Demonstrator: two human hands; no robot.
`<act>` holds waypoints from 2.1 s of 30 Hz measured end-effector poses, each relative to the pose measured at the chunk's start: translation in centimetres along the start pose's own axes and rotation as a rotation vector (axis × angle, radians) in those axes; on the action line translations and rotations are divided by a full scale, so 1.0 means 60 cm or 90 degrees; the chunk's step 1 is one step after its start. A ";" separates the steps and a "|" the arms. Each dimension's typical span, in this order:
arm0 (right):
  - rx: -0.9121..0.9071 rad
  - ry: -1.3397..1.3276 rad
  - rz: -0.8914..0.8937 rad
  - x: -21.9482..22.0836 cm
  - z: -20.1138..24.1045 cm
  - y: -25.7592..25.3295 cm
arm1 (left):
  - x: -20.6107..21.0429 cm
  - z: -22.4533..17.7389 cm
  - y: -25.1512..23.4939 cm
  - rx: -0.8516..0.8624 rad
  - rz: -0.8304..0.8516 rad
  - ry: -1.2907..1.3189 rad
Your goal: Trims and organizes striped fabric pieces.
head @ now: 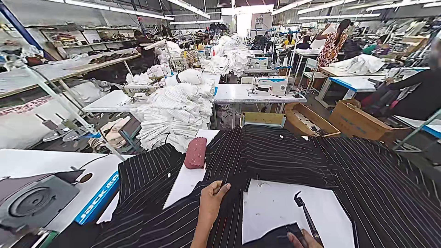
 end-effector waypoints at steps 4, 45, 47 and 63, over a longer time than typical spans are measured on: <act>-0.221 -0.066 0.172 0.003 0.133 0.062 | -0.007 -0.084 0.113 0.106 0.100 -0.014; -0.360 0.035 0.378 0.024 0.313 0.162 | -0.059 -0.063 0.342 0.397 -0.051 0.114; -0.396 0.077 0.349 0.011 0.312 0.158 | -0.065 -0.064 0.337 0.399 -0.037 0.123; 0.022 0.336 0.160 -0.022 -0.024 0.102 | -0.032 -0.013 0.323 -0.088 0.165 0.452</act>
Point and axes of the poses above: each hand's wrist, its own y-axis away from the middle knuckle, its own x-axis out of the palm, z = x × y, the point moved 1 cm from there along -y, towards the middle knuckle, and after that the axes turned 4 degrees about z, right-handed, at the moved point
